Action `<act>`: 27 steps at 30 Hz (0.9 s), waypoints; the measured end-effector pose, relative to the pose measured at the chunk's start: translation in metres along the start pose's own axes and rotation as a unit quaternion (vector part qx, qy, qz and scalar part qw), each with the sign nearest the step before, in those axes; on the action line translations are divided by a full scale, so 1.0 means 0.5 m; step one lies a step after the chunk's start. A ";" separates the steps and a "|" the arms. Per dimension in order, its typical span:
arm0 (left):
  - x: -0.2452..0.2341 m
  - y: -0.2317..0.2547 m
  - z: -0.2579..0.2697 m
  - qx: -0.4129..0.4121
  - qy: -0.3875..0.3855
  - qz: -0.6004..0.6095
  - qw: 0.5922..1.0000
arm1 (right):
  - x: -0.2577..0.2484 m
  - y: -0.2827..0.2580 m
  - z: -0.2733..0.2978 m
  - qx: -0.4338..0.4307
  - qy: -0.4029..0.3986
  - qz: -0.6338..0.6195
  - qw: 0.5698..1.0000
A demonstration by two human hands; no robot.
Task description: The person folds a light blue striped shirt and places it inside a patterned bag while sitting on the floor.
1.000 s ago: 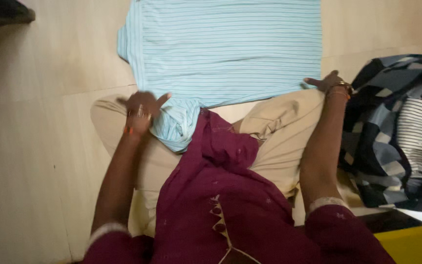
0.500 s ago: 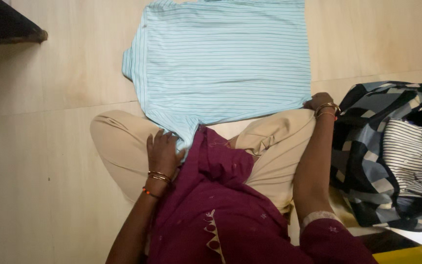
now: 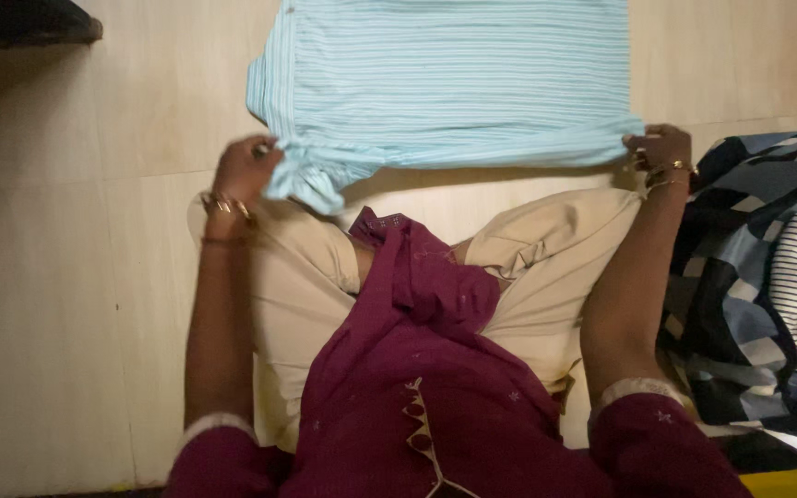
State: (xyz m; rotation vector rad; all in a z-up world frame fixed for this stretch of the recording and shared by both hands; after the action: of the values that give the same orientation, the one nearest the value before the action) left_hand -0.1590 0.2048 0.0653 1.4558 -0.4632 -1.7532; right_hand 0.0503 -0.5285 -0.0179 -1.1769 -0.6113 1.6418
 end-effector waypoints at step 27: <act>0.151 -0.111 -0.288 -0.180 0.062 -0.162 0.968 | 0.109 -0.050 -0.080 0.150 0.140 0.264 0.942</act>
State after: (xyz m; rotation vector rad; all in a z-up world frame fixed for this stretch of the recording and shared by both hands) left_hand -0.0441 0.2109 -0.0623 1.4190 0.1654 -1.8630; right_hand 0.0945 -0.4745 -0.0359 -1.3809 0.1557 1.8715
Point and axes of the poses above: each hand's wrist, its own z-axis away from the middle knuckle, its own x-axis out of the palm, y = z × x, the point moved 2 cm from there along -z, towards the middle knuckle, and after that the axes turned 7 degrees about -y, right-handed, at the moved point
